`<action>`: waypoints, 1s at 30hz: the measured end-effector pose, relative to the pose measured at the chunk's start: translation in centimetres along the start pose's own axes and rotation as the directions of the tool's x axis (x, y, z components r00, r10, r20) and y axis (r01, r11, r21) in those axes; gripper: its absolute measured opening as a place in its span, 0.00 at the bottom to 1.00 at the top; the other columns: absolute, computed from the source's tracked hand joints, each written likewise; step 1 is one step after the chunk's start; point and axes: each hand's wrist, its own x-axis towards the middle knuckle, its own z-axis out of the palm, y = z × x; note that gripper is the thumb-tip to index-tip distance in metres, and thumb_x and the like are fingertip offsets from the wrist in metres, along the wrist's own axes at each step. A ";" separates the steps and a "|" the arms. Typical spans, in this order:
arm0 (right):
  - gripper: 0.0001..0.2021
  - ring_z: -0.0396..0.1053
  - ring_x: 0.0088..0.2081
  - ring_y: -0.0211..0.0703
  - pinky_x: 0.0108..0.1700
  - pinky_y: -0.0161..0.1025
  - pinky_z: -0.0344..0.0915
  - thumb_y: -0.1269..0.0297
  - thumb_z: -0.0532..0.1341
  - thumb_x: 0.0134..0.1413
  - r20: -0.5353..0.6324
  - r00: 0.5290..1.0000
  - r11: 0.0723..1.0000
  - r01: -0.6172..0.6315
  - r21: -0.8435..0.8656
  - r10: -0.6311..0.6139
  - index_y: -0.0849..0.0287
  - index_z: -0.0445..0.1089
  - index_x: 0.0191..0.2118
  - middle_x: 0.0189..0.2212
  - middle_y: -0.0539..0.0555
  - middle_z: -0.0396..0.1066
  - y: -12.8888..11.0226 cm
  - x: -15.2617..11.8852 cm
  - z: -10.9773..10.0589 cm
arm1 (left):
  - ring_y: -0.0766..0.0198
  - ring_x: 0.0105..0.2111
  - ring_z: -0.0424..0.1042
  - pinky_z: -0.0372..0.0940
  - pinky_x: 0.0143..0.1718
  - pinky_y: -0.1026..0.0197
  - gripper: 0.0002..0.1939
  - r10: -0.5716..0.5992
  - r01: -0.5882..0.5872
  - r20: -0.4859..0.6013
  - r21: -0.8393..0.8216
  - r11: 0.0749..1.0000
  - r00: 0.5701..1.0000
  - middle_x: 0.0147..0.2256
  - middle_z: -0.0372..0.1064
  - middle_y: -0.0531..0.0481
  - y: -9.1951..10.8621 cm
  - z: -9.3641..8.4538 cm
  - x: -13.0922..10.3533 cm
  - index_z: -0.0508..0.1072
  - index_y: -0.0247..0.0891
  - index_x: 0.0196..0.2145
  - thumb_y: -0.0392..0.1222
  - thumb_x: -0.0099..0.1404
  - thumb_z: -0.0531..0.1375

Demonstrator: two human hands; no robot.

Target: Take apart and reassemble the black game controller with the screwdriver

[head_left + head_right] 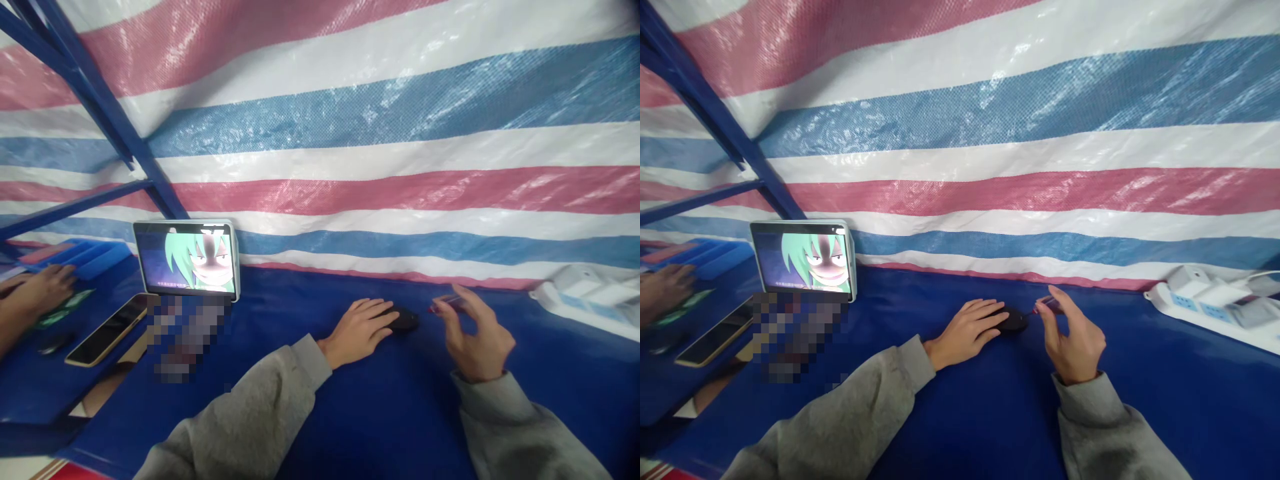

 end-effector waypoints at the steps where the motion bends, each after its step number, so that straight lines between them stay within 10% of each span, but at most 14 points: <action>1: 0.17 0.79 0.32 0.44 0.37 0.37 0.73 0.58 0.65 0.58 0.005 1.000 1.000 -0.002 -0.007 0.002 0.58 0.73 0.51 0.35 0.54 0.80 0.1 -0.1 0.0 | 0.60 0.64 0.61 0.54 0.66 0.52 0.18 0.001 -0.001 0.000 -0.001 1.000 1.000 0.63 0.62 0.49 0.0 0.0 0.0 0.68 0.43 0.59 0.46 0.76 0.51; 16: 0.21 0.77 0.27 0.44 0.35 0.43 0.75 0.59 0.65 0.58 0.064 0.934 0.826 -0.343 0.448 0.353 0.62 0.66 0.54 0.31 0.55 0.79 -3.3 0.0 -0.4 | 0.57 0.65 0.59 0.52 0.67 0.49 0.21 0.008 -0.012 -0.053 -0.077 0.997 0.999 0.61 0.65 0.46 0.0 0.1 0.0 0.68 0.41 0.59 0.49 0.72 0.57; 30: 0.20 0.77 0.26 0.42 0.33 0.44 0.76 0.66 0.66 0.56 0.163 0.925 0.685 -0.366 0.629 0.344 0.59 0.64 0.53 0.33 0.53 0.79 -4.2 -1.3 -0.2 | 0.58 0.51 0.73 0.61 0.55 0.55 0.14 0.022 -0.068 -0.238 -0.188 0.980 0.971 0.42 0.78 0.46 0.0 -0.5 0.3 0.77 0.39 0.37 0.50 0.72 0.58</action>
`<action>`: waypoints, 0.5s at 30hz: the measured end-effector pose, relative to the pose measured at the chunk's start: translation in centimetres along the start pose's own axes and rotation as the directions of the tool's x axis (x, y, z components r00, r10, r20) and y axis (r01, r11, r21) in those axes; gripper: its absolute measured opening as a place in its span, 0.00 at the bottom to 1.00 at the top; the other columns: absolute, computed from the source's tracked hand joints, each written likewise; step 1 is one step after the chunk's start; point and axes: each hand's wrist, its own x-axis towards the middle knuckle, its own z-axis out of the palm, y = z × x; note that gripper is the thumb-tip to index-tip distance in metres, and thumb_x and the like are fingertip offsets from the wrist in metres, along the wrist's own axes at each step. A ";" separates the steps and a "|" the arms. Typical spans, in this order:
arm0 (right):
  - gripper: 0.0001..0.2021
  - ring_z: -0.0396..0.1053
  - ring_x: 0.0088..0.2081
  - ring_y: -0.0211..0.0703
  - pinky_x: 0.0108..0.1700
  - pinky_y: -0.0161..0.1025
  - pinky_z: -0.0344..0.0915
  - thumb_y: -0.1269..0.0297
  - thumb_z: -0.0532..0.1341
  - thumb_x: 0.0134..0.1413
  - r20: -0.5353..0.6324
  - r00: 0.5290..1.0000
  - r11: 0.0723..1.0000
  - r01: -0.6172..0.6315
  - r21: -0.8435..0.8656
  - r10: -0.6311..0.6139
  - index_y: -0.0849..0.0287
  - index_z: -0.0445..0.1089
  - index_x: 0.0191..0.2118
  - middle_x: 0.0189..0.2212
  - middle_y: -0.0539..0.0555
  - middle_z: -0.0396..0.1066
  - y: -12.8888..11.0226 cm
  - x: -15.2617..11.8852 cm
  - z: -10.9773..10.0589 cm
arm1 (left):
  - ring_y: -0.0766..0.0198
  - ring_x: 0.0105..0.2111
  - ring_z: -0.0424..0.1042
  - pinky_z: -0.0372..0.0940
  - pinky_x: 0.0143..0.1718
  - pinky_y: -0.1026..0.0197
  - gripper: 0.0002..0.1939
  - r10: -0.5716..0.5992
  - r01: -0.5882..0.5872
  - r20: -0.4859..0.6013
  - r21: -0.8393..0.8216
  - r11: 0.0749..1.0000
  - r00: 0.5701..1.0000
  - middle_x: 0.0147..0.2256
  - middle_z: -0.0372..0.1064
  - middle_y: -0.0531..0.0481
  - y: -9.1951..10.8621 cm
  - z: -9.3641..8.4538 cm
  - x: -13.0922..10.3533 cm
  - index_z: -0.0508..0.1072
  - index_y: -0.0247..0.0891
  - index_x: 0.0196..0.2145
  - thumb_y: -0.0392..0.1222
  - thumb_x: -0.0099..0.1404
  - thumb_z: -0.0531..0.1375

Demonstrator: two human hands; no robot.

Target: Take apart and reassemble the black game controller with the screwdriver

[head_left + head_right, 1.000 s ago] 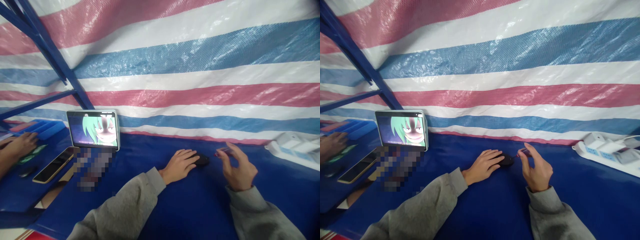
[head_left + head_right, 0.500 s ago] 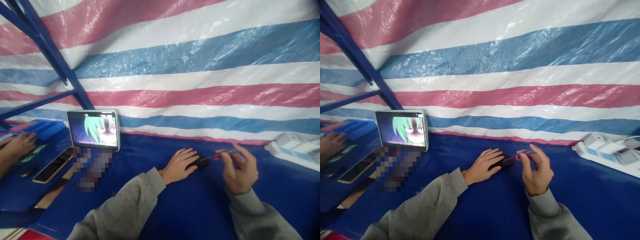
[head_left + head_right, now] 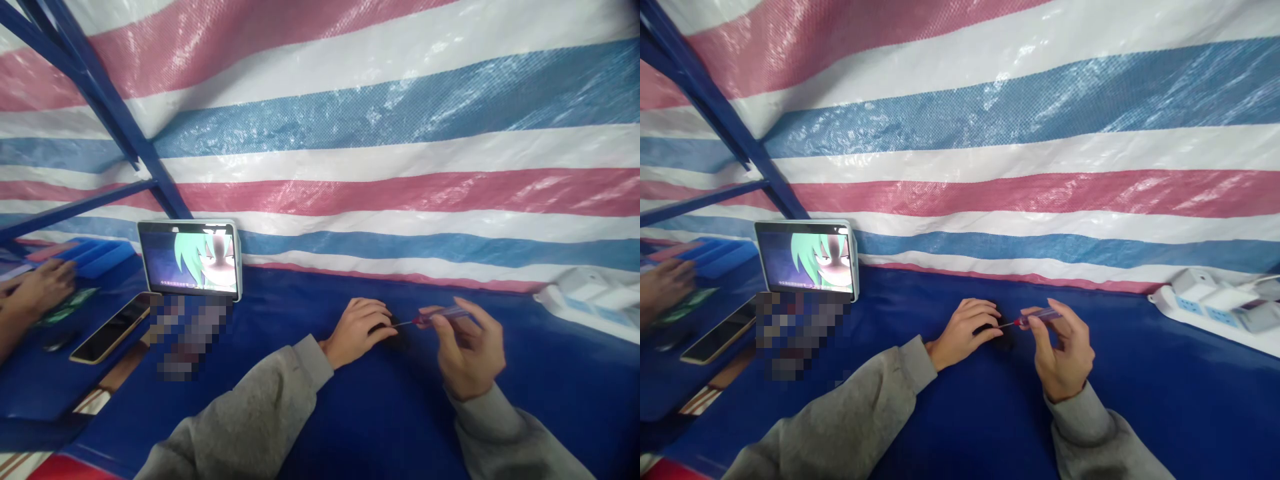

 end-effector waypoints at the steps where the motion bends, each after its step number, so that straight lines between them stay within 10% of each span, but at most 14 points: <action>1: 0.20 0.77 0.26 0.42 0.33 0.44 0.76 0.67 0.66 0.56 -0.008 1.000 1.000 0.000 0.012 0.000 0.59 0.64 0.53 0.33 0.52 0.79 0.0 0.0 0.0 | 0.58 0.50 0.73 0.61 0.55 0.55 0.14 -0.005 0.005 -0.003 0.000 1.000 1.000 0.42 0.78 0.46 0.0 0.0 0.0 0.77 0.39 0.37 0.50 0.72 0.58; 15: 0.21 0.76 0.25 0.43 0.32 0.46 0.75 0.65 0.67 0.55 -0.037 0.999 1.000 -0.017 0.020 0.018 0.59 0.63 0.53 0.32 0.53 0.79 -0.2 0.2 0.1 | 0.60 0.46 0.75 0.62 0.52 0.56 0.15 0.010 -0.011 -0.071 -0.006 1.000 0.997 0.40 0.78 0.48 -0.3 0.3 -0.3 0.80 0.39 0.36 0.50 0.72 0.58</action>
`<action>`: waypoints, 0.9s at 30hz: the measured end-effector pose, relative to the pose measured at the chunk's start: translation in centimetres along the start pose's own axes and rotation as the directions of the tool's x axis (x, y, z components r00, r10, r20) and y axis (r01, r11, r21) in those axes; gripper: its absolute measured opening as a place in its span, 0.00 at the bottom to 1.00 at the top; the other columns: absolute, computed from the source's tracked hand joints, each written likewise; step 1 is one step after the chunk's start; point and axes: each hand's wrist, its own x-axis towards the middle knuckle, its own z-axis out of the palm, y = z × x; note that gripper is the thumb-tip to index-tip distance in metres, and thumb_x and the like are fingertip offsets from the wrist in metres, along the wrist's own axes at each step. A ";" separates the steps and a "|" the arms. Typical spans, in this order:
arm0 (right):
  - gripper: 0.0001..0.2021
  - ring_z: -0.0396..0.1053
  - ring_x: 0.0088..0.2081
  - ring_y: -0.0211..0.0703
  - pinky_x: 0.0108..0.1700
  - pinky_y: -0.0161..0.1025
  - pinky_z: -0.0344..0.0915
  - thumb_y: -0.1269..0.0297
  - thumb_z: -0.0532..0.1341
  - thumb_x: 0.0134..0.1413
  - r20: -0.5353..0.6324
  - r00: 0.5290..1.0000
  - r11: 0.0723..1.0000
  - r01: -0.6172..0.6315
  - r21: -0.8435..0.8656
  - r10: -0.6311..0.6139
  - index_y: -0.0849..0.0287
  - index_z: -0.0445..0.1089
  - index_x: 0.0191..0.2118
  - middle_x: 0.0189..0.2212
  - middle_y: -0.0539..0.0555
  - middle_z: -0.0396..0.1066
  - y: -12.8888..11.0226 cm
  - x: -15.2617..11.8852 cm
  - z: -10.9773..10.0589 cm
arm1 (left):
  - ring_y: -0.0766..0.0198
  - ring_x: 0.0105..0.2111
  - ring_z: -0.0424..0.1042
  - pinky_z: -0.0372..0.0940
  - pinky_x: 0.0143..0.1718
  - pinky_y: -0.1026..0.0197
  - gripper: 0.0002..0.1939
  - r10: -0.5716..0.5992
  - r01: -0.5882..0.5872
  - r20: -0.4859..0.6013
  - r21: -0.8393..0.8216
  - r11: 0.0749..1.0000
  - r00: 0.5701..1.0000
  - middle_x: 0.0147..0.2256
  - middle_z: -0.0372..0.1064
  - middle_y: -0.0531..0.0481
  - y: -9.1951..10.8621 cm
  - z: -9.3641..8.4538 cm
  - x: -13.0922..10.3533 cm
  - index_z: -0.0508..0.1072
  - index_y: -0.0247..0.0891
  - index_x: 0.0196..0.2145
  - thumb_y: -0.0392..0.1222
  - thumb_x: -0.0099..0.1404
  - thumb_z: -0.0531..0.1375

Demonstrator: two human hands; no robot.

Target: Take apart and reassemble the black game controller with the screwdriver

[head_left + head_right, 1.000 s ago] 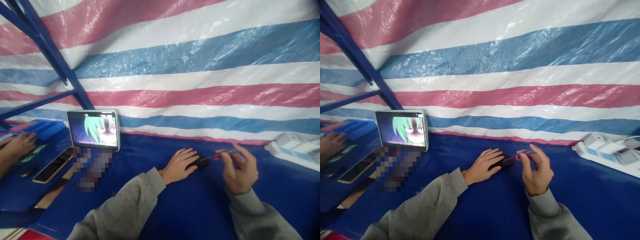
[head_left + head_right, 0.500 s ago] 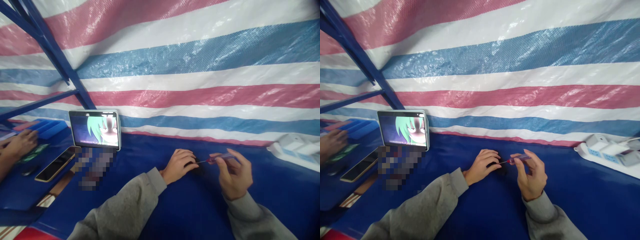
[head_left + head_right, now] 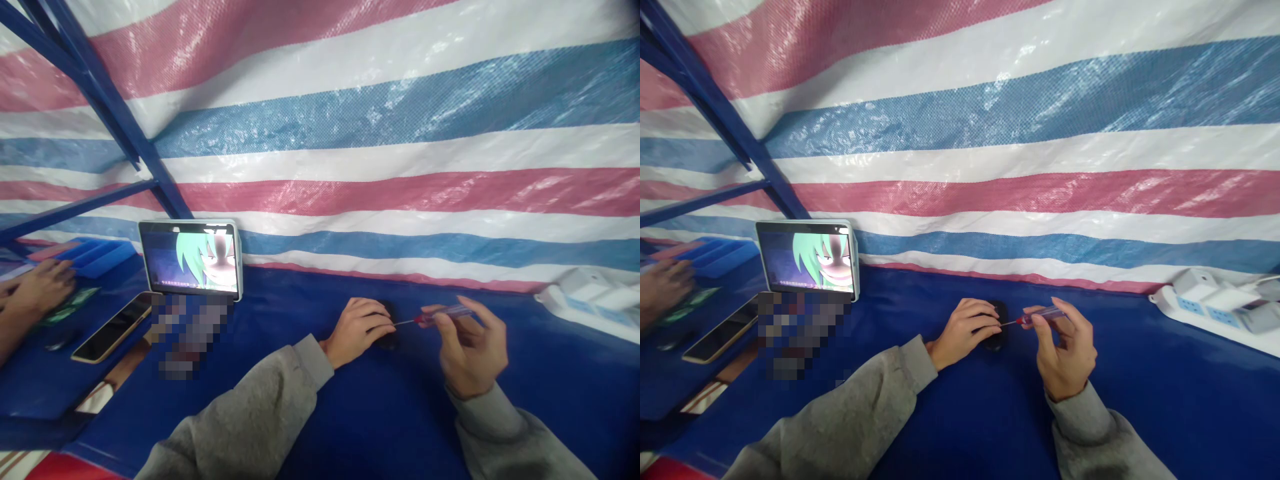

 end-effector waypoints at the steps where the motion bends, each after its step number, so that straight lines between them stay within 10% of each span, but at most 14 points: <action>1: 0.21 0.76 0.25 0.43 0.32 0.46 0.75 0.65 0.67 0.55 0.000 1.000 1.000 -0.007 0.002 0.007 0.59 0.63 0.53 0.32 0.53 0.79 -0.1 0.0 0.0 | 0.60 0.45 0.75 0.62 0.52 0.56 0.15 0.004 -0.004 -0.012 -0.006 1.000 1.000 0.39 0.78 0.49 0.0 0.0 0.0 0.81 0.39 0.36 0.49 0.72 0.58; 27: 0.24 0.72 0.16 0.43 0.23 0.37 0.69 0.57 0.74 0.44 -0.136 0.932 0.939 -0.322 0.117 0.337 0.59 0.64 0.43 0.15 0.44 0.72 -1.4 0.9 1.2 | 0.61 0.37 0.78 0.68 0.43 0.56 0.11 -0.054 0.023 -0.264 -0.119 0.993 0.963 0.36 0.80 0.48 0.4 -0.1 -0.4 0.81 0.39 0.34 0.47 0.69 0.62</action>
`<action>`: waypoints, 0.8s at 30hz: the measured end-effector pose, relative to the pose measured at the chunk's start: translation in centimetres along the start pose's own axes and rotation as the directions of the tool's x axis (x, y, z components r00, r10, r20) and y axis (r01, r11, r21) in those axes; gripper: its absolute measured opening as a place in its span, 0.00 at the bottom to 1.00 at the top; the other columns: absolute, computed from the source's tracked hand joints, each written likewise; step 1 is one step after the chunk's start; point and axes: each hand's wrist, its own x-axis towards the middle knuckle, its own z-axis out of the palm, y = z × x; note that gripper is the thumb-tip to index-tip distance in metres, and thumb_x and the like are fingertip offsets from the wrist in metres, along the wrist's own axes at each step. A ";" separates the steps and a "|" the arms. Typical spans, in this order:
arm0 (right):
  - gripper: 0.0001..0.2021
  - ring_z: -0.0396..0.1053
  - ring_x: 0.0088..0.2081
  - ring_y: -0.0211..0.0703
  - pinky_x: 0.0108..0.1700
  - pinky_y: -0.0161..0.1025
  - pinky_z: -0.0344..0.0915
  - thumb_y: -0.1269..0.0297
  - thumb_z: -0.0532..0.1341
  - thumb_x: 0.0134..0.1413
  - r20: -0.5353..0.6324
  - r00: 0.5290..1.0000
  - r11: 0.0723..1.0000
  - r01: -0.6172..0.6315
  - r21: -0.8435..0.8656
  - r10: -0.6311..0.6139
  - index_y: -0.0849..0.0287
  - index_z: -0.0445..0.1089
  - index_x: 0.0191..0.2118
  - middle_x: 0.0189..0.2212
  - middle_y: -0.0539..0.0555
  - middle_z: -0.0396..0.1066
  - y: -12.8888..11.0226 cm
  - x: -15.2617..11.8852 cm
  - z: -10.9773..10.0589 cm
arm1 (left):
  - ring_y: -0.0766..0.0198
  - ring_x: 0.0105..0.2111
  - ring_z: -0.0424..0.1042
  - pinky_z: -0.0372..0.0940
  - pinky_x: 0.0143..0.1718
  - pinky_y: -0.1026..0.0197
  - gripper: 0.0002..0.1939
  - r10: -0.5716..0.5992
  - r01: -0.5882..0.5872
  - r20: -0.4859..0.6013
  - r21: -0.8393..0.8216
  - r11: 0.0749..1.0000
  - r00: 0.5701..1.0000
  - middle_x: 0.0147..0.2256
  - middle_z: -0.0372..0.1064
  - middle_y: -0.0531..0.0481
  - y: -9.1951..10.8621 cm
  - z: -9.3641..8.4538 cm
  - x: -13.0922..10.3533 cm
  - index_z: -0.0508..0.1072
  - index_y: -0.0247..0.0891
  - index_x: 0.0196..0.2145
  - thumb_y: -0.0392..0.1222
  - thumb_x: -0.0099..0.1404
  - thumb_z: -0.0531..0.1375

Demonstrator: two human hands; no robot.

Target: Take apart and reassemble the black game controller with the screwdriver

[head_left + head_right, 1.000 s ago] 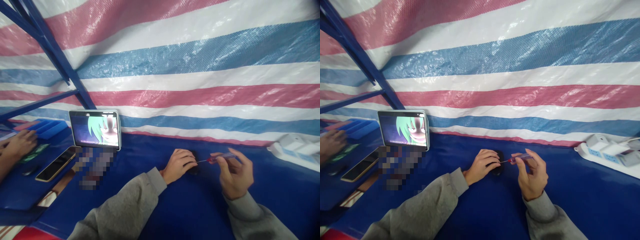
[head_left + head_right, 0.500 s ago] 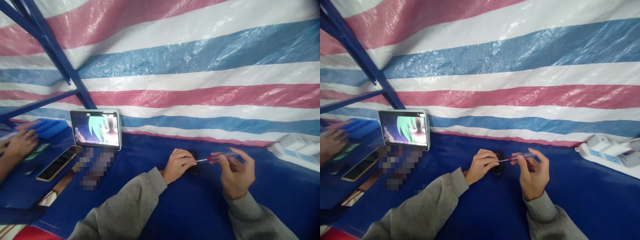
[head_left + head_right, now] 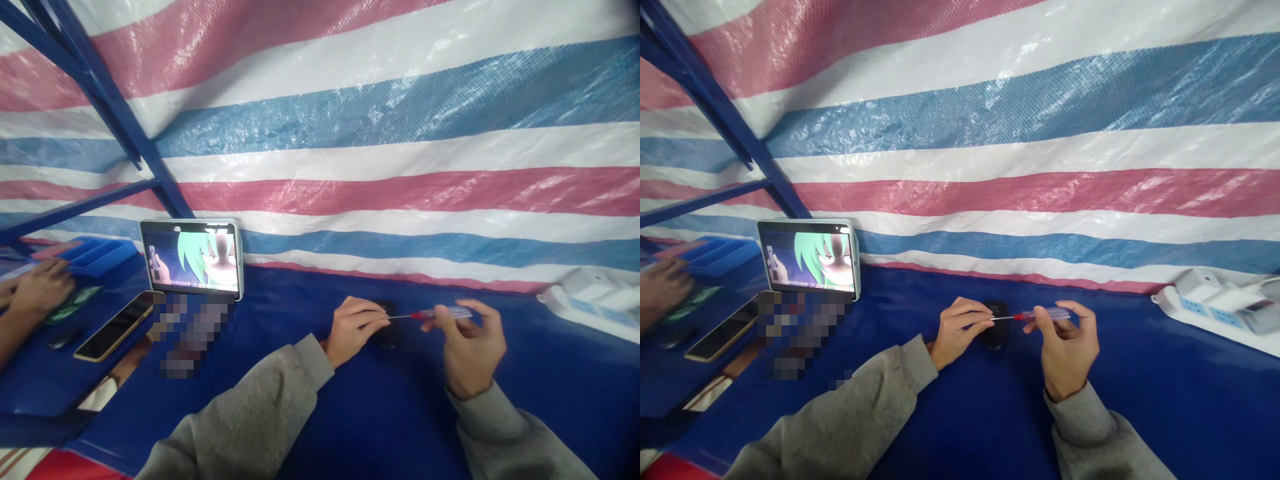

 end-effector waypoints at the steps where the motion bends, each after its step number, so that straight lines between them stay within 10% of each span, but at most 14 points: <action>1: 0.24 0.72 0.16 0.43 0.23 0.37 0.68 0.56 0.74 0.43 -0.002 1.000 1.000 -0.003 -0.005 0.003 0.59 0.64 0.42 0.15 0.44 0.72 0.0 0.0 0.0 | 0.61 0.37 0.78 0.68 0.43 0.56 0.11 -0.002 0.002 -0.006 0.002 1.000 1.000 0.36 0.80 0.48 0.0 0.0 0.0 0.81 0.39 0.34 0.47 0.69 0.63; 24: 0.25 0.73 0.17 0.43 0.23 0.37 0.72 0.57 0.74 0.43 -0.002 0.995 0.994 -0.105 0.022 0.105 0.60 0.65 0.44 0.16 0.45 0.73 0.9 -0.2 -0.1 | 0.61 0.34 0.80 0.68 0.39 0.57 0.12 0.053 -0.051 -0.054 0.033 0.998 0.997 0.33 0.81 0.50 0.2 0.0 0.3 0.82 0.41 0.31 0.48 0.68 0.63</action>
